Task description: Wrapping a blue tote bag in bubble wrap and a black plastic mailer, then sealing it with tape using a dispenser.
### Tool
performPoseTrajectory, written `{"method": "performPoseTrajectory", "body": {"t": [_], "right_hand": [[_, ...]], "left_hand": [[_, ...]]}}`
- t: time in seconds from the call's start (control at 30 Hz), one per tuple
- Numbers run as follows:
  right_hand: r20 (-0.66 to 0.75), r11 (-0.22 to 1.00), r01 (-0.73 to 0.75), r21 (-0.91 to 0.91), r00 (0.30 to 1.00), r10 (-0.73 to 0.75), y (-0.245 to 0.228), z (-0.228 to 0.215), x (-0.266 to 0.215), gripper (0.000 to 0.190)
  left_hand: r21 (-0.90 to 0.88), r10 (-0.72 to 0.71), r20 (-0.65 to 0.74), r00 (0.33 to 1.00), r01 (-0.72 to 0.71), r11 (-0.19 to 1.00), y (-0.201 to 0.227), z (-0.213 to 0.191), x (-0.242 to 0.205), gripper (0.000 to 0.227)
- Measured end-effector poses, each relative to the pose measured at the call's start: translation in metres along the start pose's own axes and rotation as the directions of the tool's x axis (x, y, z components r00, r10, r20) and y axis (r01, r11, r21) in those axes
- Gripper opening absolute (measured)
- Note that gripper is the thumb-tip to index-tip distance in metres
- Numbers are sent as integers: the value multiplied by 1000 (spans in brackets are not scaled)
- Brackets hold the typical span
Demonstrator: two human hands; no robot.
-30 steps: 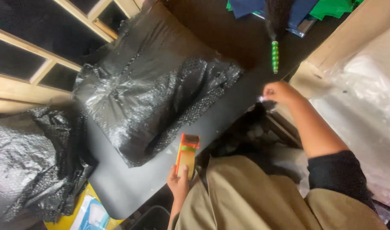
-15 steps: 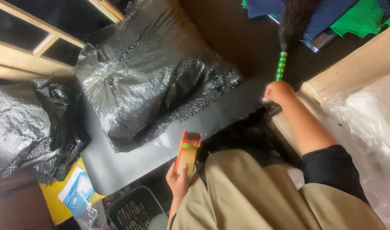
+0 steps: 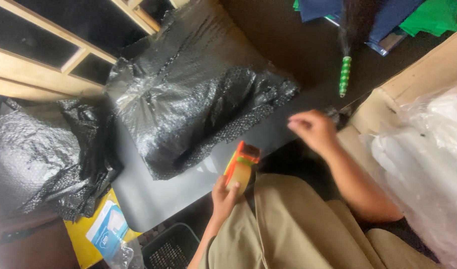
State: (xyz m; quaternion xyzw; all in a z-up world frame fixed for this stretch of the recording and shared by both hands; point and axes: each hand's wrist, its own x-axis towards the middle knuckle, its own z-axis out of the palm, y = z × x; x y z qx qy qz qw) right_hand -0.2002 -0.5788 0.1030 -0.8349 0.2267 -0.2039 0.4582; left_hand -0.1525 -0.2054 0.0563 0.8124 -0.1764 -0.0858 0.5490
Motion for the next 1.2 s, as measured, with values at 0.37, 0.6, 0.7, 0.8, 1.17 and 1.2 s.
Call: {"method": "performPoseTrajectory", "body": {"t": [0.37, 0.6, 0.7, 0.8, 1.17, 1.2], "right_hand": [[217, 994, 95, 60, 970, -106, -95, 112, -56, 18], [209, 954, 87, -288, 978, -26, -82, 155, -91, 12], [271, 946, 75, -316, 962, 14, -88, 150, -95, 11], [395, 990, -72, -118, 911, 114, -136, 120, -96, 16], [365, 973, -225, 52, 911, 192, -127, 79, -63, 21], [379, 969, -232, 88, 907, 183, -130, 74, -62, 19]], "left_hand": [[-11, 264, 87, 960, -264, 964, -26, -45, 9, 36], [27, 155, 178, 972, -162, 986, -46, -62, 9, 38], [5, 69, 191, 979, -72, 997, -39, -66, 12, 37], [39, -1, 206, 979, -8, 999, -48, -63, 17, 38], [-162, 76, 303, 950, -27, 986, 37, -68, 33, 39], [-164, 99, 313, 945, -50, 985, 38, -67, 32, 39]]}}
